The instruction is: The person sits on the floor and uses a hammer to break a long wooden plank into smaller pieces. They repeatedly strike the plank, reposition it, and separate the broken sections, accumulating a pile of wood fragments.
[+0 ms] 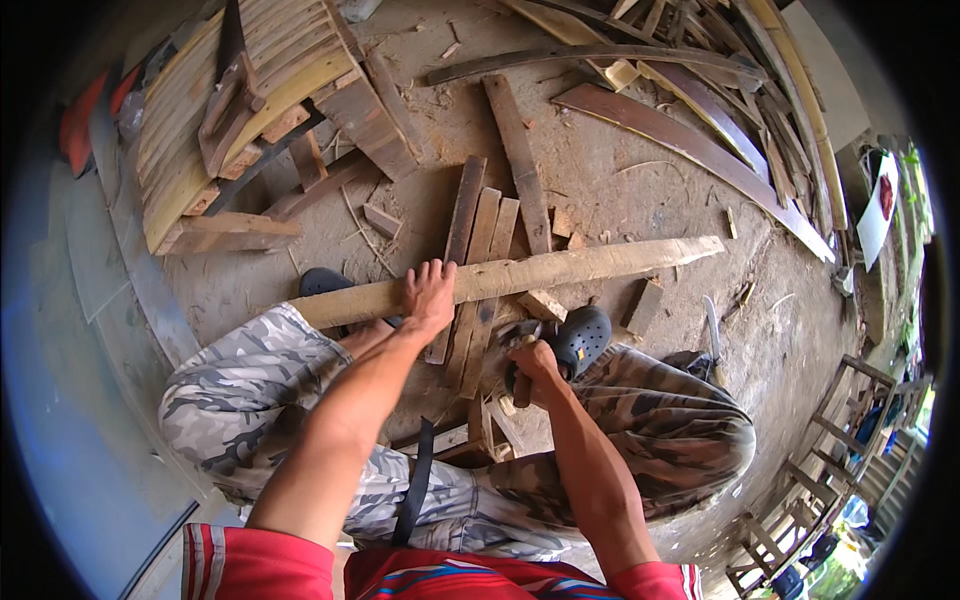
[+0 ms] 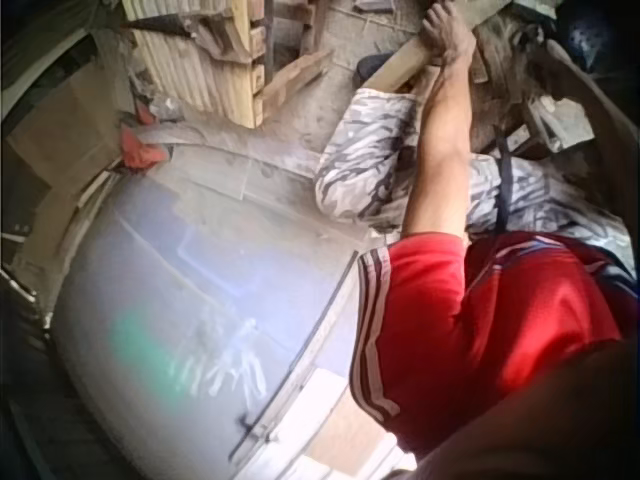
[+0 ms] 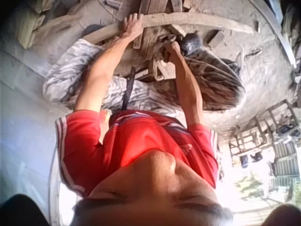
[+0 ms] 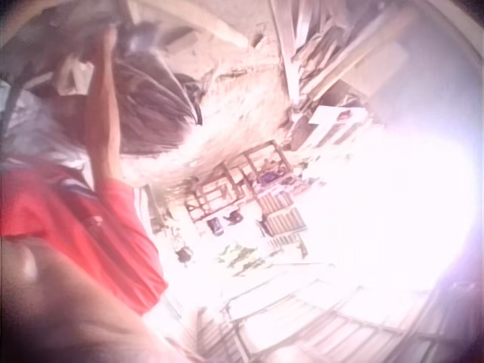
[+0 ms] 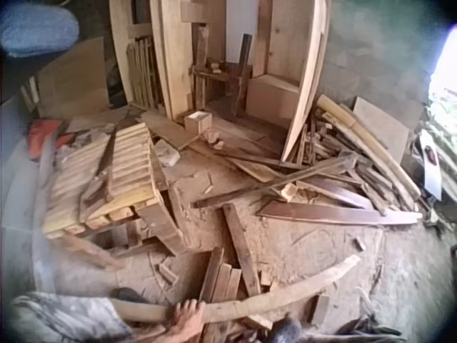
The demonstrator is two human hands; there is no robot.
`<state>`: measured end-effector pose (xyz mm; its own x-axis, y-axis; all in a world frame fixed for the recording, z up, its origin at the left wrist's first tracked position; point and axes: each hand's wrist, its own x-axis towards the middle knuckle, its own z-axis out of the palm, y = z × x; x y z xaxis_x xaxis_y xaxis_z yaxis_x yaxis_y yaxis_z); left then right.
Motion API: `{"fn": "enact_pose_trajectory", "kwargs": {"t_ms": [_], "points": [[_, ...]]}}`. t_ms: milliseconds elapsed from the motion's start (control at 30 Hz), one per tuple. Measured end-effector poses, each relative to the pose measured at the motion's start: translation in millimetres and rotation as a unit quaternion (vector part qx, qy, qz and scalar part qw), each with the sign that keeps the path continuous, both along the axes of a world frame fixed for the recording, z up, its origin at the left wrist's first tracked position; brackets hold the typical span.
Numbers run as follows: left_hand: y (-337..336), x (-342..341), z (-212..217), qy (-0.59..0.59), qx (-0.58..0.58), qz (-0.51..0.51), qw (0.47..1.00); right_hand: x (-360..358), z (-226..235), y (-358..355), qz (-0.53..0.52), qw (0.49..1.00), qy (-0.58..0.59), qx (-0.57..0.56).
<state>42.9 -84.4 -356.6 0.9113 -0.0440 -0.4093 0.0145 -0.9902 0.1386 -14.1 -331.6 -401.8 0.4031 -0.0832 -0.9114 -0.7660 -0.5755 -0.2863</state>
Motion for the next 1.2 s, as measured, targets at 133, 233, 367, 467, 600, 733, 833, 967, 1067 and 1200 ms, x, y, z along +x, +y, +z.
{"fn": "enact_pose_trajectory", "kwargs": {"t_ms": [133,233,367,467,600,733,833,967,1067,1200], "points": [[21,40,53,0.137,-0.122,0.005,0.983,14,27,3,-0.142,0.986,0.061,0.067],[45,66,103,0.189,-0.217,-0.022,0.958,45,51,4,-0.129,0.982,0.069,0.115],[56,96,161,0.195,-0.256,-0.029,0.946,86,73,-7,-0.341,0.902,0.015,0.264],[61,102,207,0.144,-0.281,-0.024,0.949,125,152,-7,-0.482,0.807,-0.07,0.334],[55,106,242,0.096,-0.333,-0.033,0.938,144,253,-20,-0.518,0.746,-0.143,0.393],[38,91,300,0.082,-0.429,-0.053,0.898,123,328,-32,-0.467,0.734,-0.219,0.441],[16,73,325,0.043,-0.487,-0.059,0.87,106,356,-39,-0.436,0.712,-0.274,0.477],[-10,58,347,0.031,-0.544,-0.06,0.837,92,361,-35,-0.407,0.653,-0.325,0.55],[-19,55,360,0.05,-0.535,-0.069,0.84,86,367,-29,-0.396,0.623,-0.361,0.57],[-29,58,376,0.132,-0.507,-0.051,0.85,84,375,-34,-0.384,0.586,-0.401,0.59]]}}
